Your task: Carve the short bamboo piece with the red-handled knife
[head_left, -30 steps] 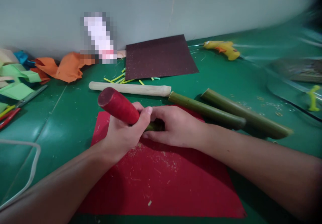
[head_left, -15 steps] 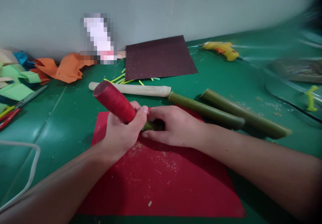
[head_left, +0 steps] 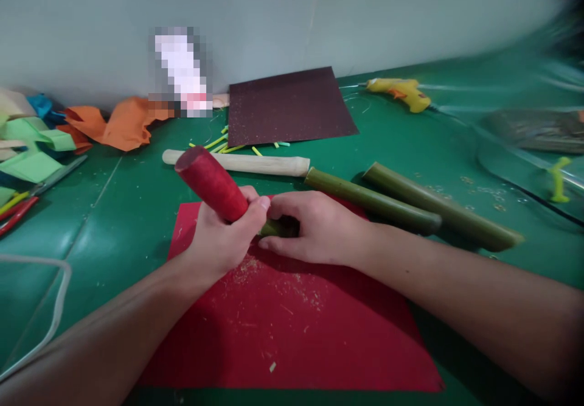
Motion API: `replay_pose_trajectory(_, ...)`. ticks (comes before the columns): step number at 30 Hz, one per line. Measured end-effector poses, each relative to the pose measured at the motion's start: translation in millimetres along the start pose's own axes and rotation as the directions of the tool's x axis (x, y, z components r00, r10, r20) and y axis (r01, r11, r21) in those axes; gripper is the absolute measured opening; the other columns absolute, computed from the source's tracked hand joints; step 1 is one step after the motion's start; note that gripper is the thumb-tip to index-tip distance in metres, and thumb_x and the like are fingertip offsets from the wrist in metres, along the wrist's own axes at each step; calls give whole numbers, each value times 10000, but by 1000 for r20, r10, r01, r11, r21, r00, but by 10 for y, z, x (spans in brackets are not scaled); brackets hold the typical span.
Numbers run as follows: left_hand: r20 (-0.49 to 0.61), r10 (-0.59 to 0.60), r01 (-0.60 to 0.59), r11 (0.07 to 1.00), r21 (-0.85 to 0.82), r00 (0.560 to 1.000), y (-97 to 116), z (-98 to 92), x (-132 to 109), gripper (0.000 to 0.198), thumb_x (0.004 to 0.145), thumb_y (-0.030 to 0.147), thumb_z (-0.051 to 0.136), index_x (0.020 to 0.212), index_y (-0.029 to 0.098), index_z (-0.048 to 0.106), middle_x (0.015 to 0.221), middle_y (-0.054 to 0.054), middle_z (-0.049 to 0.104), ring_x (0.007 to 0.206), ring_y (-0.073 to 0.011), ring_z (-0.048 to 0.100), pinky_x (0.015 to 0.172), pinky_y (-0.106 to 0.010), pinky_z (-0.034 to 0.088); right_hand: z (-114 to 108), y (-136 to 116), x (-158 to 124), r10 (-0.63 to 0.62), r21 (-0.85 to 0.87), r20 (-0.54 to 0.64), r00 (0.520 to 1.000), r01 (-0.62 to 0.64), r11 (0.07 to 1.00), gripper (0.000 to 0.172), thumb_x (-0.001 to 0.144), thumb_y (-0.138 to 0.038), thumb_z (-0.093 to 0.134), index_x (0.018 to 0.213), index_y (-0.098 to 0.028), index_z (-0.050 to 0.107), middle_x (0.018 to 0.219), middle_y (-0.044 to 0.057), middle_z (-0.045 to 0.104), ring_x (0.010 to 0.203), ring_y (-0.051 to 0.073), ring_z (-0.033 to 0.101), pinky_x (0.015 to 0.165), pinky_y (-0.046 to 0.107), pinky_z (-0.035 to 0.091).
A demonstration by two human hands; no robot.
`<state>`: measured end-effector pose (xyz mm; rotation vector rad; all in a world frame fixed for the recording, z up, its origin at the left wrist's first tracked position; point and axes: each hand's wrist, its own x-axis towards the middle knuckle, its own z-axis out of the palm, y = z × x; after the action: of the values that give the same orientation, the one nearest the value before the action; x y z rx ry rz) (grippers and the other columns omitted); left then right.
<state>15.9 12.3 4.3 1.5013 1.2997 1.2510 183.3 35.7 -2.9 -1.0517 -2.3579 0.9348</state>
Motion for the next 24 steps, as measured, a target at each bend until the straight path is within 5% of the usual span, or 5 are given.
replay_pose_trajectory(24,-69,-10,16,996,87,998,-9,37,-7,302,809,225,623,553,187,468,534,41,435,498,-74,413,487,-188,428,-6,-9,12,-13,17,-6,1000,13,1000,207,803,-365,685,834,-174,610,729,-7,608,619,107,464,605,267,304)
